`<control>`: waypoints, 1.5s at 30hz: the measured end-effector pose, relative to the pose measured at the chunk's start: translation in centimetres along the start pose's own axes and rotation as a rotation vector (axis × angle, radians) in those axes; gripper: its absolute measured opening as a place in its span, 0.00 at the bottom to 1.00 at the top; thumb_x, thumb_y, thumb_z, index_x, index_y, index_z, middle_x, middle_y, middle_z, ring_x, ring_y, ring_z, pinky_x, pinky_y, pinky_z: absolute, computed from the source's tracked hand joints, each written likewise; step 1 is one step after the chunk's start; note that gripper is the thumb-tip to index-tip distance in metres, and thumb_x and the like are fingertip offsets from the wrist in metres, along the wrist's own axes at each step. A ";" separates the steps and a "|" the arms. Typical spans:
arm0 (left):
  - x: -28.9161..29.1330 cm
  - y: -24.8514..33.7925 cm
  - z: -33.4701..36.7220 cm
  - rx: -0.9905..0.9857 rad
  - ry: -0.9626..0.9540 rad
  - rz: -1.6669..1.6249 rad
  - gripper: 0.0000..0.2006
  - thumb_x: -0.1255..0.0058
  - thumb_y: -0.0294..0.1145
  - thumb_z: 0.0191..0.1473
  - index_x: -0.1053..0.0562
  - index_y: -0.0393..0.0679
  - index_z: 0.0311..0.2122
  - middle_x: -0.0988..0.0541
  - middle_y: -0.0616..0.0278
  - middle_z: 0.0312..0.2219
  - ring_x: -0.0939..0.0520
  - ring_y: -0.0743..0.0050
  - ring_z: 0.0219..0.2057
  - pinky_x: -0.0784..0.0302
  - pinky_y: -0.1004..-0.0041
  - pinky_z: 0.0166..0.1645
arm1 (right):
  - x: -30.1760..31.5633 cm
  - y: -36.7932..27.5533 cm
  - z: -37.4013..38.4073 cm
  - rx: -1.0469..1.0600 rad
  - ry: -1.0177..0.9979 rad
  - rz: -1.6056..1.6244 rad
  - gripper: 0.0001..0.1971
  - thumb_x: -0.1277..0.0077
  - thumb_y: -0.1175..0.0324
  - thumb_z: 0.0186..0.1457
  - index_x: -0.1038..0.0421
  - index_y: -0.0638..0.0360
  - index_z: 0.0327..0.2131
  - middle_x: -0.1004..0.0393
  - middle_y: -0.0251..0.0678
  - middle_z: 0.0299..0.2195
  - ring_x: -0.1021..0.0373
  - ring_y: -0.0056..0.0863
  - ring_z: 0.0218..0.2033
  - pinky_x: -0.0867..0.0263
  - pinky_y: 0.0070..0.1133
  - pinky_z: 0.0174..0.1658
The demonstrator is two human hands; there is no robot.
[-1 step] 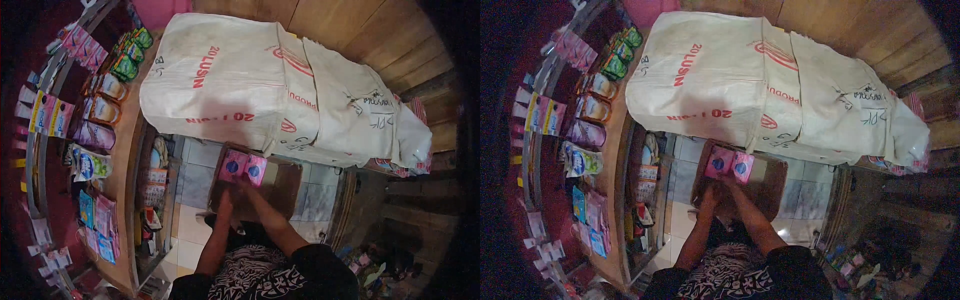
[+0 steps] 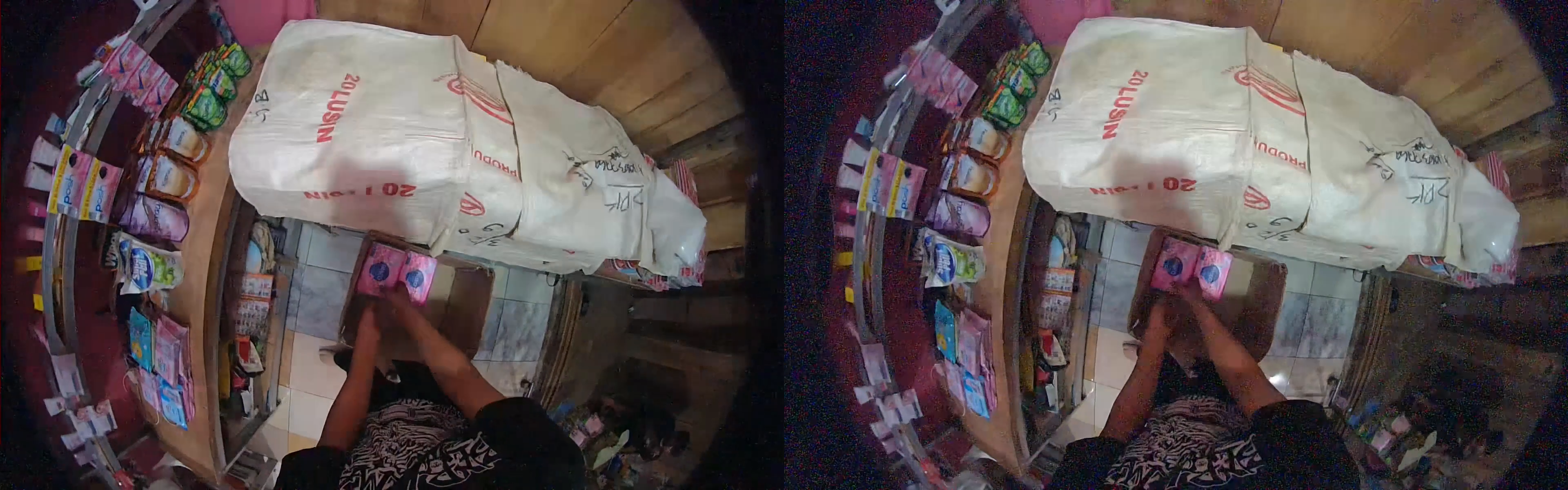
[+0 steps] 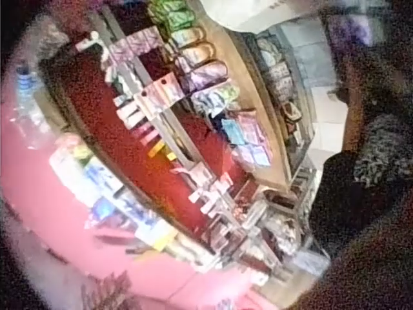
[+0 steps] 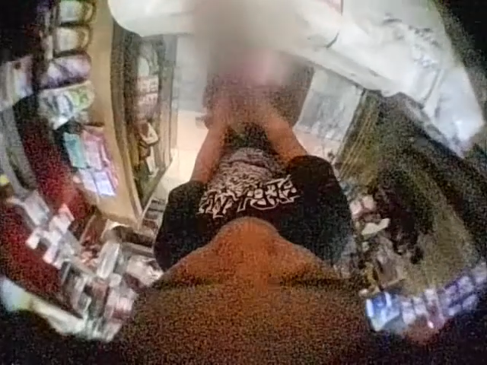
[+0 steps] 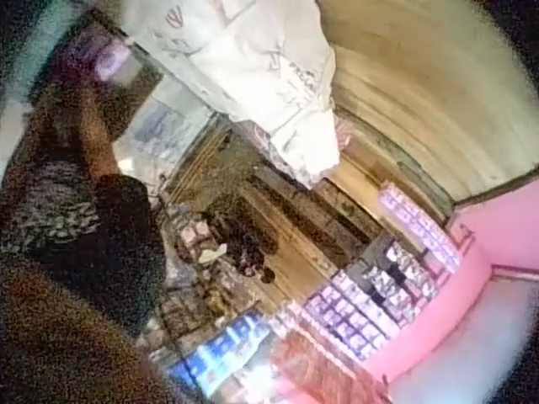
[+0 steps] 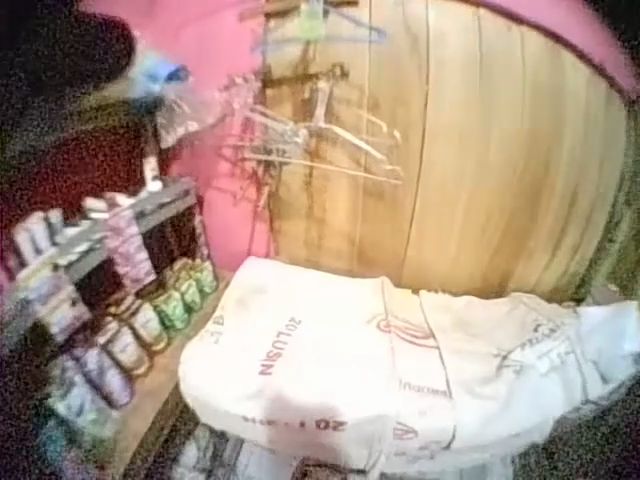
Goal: Organizing and stocking various personal care products from a box onto display shelves.
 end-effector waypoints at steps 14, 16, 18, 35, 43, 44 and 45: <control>1.2 1.2 -0.8 0.171 0.186 -0.503 0.23 0.50 0.52 0.48 0.29 0.45 0.42 0.26 0.63 0.31 0.27 0.73 0.29 0.30 0.71 0.32 | 4.3 -7.0 -4.7 -0.005 -0.107 0.062 0.19 0.48 0.63 0.50 0.32 0.62 0.44 0.28 0.32 0.37 0.33 0.24 0.35 0.36 0.21 0.38; 1.5 4.8 -1.3 -0.130 0.190 -0.007 0.24 0.48 0.52 0.47 0.30 0.44 0.44 0.25 0.65 0.34 0.25 0.73 0.33 0.28 0.71 0.35 | 5.4 -6.1 -8.1 -0.275 -0.258 0.247 0.19 0.50 0.64 0.52 0.34 0.63 0.46 0.29 0.33 0.39 0.33 0.21 0.39 0.36 0.20 0.41; -1.0 4.2 -0.8 0.065 -0.059 -0.136 0.25 0.47 0.50 0.47 0.30 0.43 0.46 0.25 0.66 0.36 0.25 0.74 0.37 0.27 0.71 0.40 | 7.2 -7.0 -11.4 -0.294 -0.314 0.304 0.20 0.51 0.65 0.52 0.35 0.63 0.47 0.29 0.32 0.39 0.33 0.20 0.39 0.36 0.19 0.41; -2.9 7.6 -7.0 0.262 -0.171 -0.384 0.21 0.47 0.38 0.51 0.34 0.41 0.48 0.24 0.60 0.39 0.21 0.70 0.36 0.23 0.69 0.42 | 0.9 -1.7 -1.7 -0.174 -0.241 0.248 0.18 0.56 0.56 0.56 0.33 0.61 0.41 0.28 0.33 0.36 0.32 0.23 0.35 0.36 0.23 0.41; -2.1 10.3 -11.2 0.205 -0.140 -0.381 0.20 0.46 0.38 0.50 0.32 0.40 0.46 0.23 0.61 0.34 0.21 0.74 0.32 0.24 0.72 0.38 | -2.6 -7.7 -5.5 -0.235 -0.351 0.290 0.18 0.58 0.57 0.56 0.33 0.62 0.41 0.28 0.35 0.35 0.31 0.26 0.34 0.35 0.24 0.39; -2.3 10.8 -11.7 0.176 -0.177 -0.409 0.20 0.46 0.38 0.51 0.32 0.40 0.47 0.23 0.62 0.34 0.21 0.75 0.32 0.24 0.73 0.38 | -2.4 -8.8 -6.3 -0.241 -0.357 0.316 0.18 0.58 0.57 0.56 0.33 0.62 0.41 0.28 0.35 0.35 0.31 0.26 0.34 0.35 0.24 0.39; -2.3 11.2 -12.2 0.147 -0.214 -0.436 0.20 0.46 0.38 0.51 0.32 0.41 0.47 0.23 0.63 0.35 0.21 0.76 0.32 0.25 0.73 0.38 | -1.9 -9.9 -7.3 -0.247 -0.352 0.348 0.18 0.59 0.57 0.56 0.33 0.63 0.41 0.28 0.35 0.35 0.31 0.26 0.34 0.35 0.24 0.39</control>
Point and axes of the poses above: each hand's wrist, its own z-axis towards the middle knuckle, its own x-axis out of the back of the hand, y = z × x, the point moved 8 cm from there along z, towards the middle knuckle
